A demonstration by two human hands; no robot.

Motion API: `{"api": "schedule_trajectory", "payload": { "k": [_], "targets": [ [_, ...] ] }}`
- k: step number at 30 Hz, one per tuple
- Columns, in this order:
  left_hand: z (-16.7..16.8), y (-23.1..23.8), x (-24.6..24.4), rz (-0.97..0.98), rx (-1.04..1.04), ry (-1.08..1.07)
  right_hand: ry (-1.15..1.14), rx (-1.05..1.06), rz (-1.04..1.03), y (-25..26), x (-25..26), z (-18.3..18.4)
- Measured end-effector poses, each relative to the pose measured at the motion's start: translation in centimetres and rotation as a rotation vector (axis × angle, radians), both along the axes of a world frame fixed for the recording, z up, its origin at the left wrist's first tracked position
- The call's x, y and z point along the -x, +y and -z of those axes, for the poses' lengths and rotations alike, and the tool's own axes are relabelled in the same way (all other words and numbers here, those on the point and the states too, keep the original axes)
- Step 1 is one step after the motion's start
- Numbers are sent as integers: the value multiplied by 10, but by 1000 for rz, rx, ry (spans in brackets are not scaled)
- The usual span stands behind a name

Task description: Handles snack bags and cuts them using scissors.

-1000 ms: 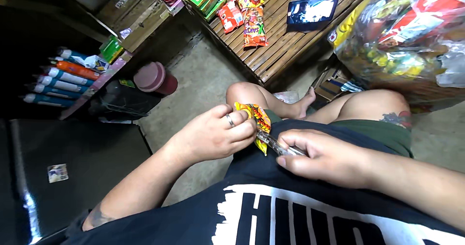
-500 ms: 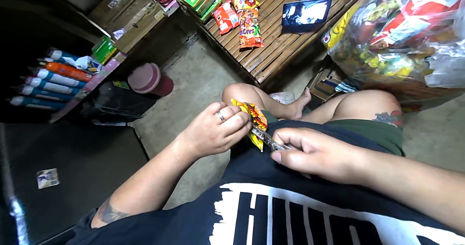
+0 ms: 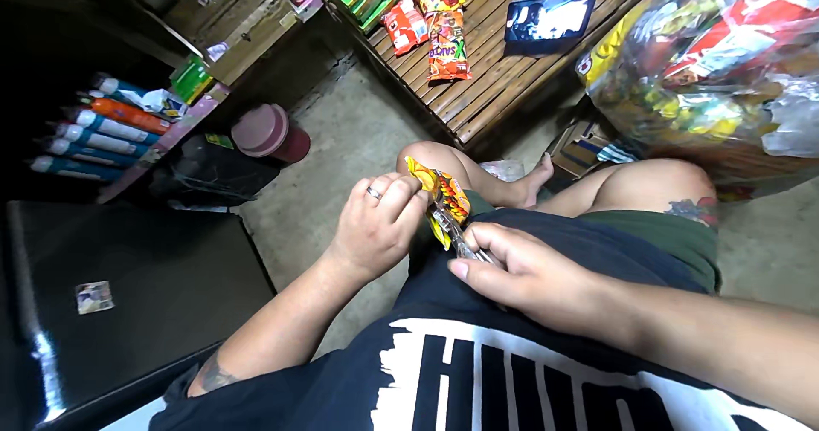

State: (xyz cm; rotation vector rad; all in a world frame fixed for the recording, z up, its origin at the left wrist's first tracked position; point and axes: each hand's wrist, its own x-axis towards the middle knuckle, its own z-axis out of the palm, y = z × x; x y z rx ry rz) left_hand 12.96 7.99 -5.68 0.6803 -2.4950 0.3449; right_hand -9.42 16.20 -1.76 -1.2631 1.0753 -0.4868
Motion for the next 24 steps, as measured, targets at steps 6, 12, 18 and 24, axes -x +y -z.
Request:
{"api": "schedule_trajectory", "payload": {
  "k": [6,12,18,24],
  "targets": [
    [7,9,0,-137,-41,24,-29,-31,41,5,-13,9],
    [12,15,2,-223,-91,46,-66,-78,43,5,-17,12],
    [14,20,10,-301,-249,133,-97,-70,54,8,-14,15],
    [11,18,12,-319,-487,262,-94,-57,61,9,-11,17]
  ]
}}
